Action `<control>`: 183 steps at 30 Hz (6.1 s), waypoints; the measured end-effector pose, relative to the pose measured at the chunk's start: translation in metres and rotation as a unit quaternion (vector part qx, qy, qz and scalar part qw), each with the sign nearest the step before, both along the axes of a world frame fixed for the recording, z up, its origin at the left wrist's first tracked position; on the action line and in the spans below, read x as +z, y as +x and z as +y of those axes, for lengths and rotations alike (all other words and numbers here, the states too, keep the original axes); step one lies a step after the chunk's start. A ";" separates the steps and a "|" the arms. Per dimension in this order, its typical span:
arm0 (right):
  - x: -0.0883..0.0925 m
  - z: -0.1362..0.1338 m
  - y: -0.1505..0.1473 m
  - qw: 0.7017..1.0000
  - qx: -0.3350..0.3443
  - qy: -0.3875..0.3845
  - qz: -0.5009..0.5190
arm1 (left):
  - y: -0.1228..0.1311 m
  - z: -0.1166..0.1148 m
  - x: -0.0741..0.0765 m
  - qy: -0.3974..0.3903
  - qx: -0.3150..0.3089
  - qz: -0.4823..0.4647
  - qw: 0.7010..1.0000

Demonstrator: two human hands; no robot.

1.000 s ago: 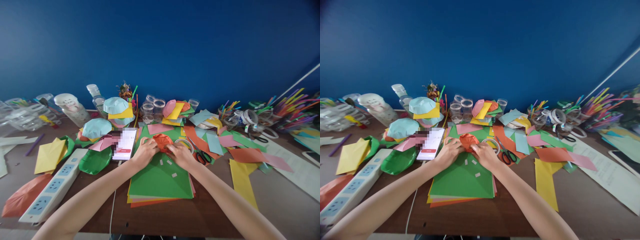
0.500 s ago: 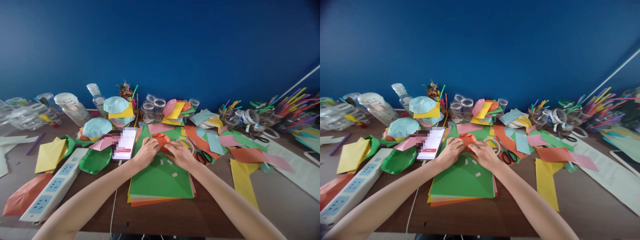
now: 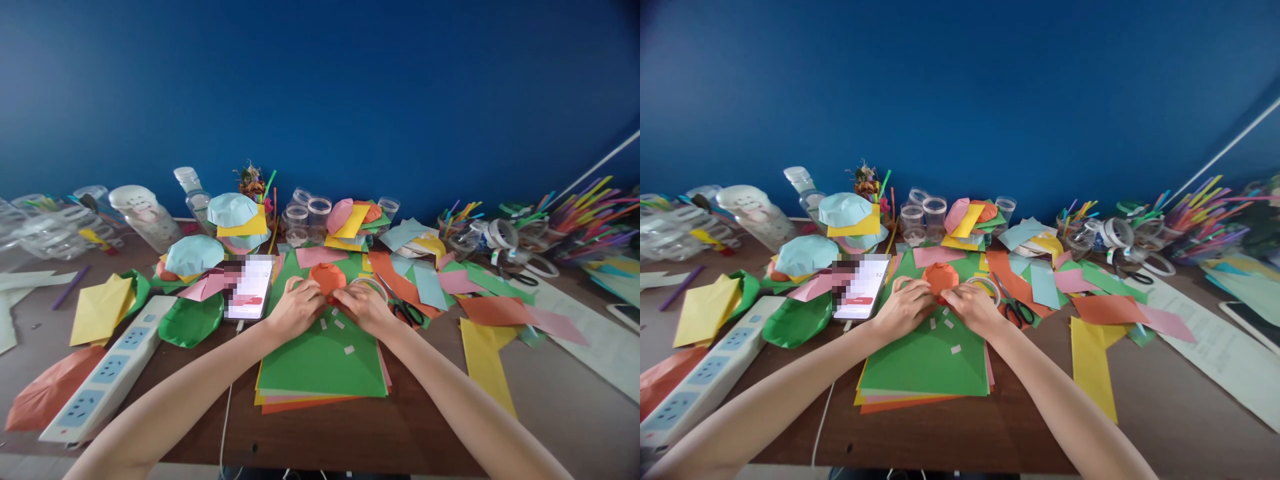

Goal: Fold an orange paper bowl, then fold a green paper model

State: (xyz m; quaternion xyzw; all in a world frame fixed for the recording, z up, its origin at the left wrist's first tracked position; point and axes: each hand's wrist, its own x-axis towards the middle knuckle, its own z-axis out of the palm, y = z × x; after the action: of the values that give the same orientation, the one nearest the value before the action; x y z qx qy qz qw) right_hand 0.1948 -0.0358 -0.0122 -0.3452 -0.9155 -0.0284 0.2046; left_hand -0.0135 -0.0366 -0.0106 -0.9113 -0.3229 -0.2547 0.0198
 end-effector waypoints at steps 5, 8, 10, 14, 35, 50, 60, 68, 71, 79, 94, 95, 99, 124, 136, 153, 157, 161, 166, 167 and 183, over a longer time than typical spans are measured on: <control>0.000 -0.003 -0.003 0.999 -0.007 -0.001 0.054 | -0.002 0.003 -0.004 0.001 0.003 0.002 1.000; 0.003 -0.003 0.001 0.995 -0.020 0.023 0.090 | -0.004 0.005 -0.005 0.008 0.012 0.017 1.000; 0.005 -0.002 0.003 0.994 -0.026 0.031 0.099 | -0.005 0.006 -0.004 0.012 0.017 0.027 0.999; 0.003 -0.001 0.003 0.994 -0.020 0.024 0.101 | -0.005 0.004 -0.002 0.026 0.026 0.029 0.999; 0.001 -0.010 -0.019 0.967 -0.120 -0.110 0.196 | -0.002 0.006 0.000 0.020 0.025 0.042 0.999; 0.001 -0.010 -0.019 0.977 -0.113 -0.071 0.168 | -0.003 0.007 0.001 0.028 0.004 0.063 0.998; -0.003 -0.009 -0.008 0.999 -0.028 0.041 -0.009 | -0.002 0.008 -0.003 0.035 0.011 0.054 0.998; -0.006 -0.009 -0.008 0.998 -0.055 -0.005 0.003 | -0.003 0.008 -0.007 0.022 0.023 0.069 0.997; -0.006 -0.009 -0.009 0.998 -0.057 -0.026 0.021 | -0.003 0.008 -0.005 0.014 0.022 0.072 0.997; -0.005 -0.010 -0.013 0.996 -0.086 -0.034 0.013 | -0.002 0.011 -0.006 0.018 -0.003 0.097 0.995; -0.006 -0.004 0.002 0.985 -0.083 -0.104 0.106 | -0.010 0.007 0.002 0.027 -0.010 0.055 0.998; -0.005 -0.005 0.000 0.987 -0.080 -0.096 0.096 | -0.009 0.007 0.001 0.030 -0.010 0.060 0.998; -0.002 -0.010 -0.011 0.993 -0.056 -0.082 0.068 | -0.008 0.007 0.000 0.034 -0.021 0.072 0.997; -0.008 -0.015 -0.018 0.989 -0.091 -0.115 0.024 | -0.003 0.005 0.000 -0.018 -0.040 0.062 0.997; -0.002 -0.021 -0.012 0.997 -0.017 0.070 0.027 | -0.003 -0.004 0.020 -0.123 0.172 -0.120 0.970; 0.008 -0.027 -0.016 0.970 -0.026 0.121 0.209 | -0.001 -0.001 0.015 -0.391 0.165 -0.177 0.888; 0.010 -0.020 -0.007 0.887 -0.189 0.019 0.421 | -0.001 -0.001 0.017 -0.381 0.186 -0.246 0.872; 0.007 -0.010 -0.006 0.806 -0.188 -0.194 0.527 | 0.000 -0.003 0.021 -0.358 0.197 -0.274 0.871; 0.002 -0.009 -0.012 0.762 -0.084 -0.342 0.544 | 0.000 -0.003 0.019 -0.355 0.198 -0.301 0.863; 0.001 -0.010 -0.012 0.758 -0.075 -0.351 0.545 | 0.001 -0.003 0.019 -0.355 0.198 -0.304 0.862; 0.000 -0.009 -0.015 0.768 -0.146 -0.358 0.510 | 0.000 -0.005 0.019 -0.253 0.220 -0.225 0.915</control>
State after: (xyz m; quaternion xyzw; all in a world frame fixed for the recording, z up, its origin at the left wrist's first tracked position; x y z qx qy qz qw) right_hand 0.1793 -0.0451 -0.0117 -0.4869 -0.5589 0.4520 0.4962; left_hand -0.0133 -0.0415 0.0089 -0.7104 -0.5649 -0.3519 -0.2289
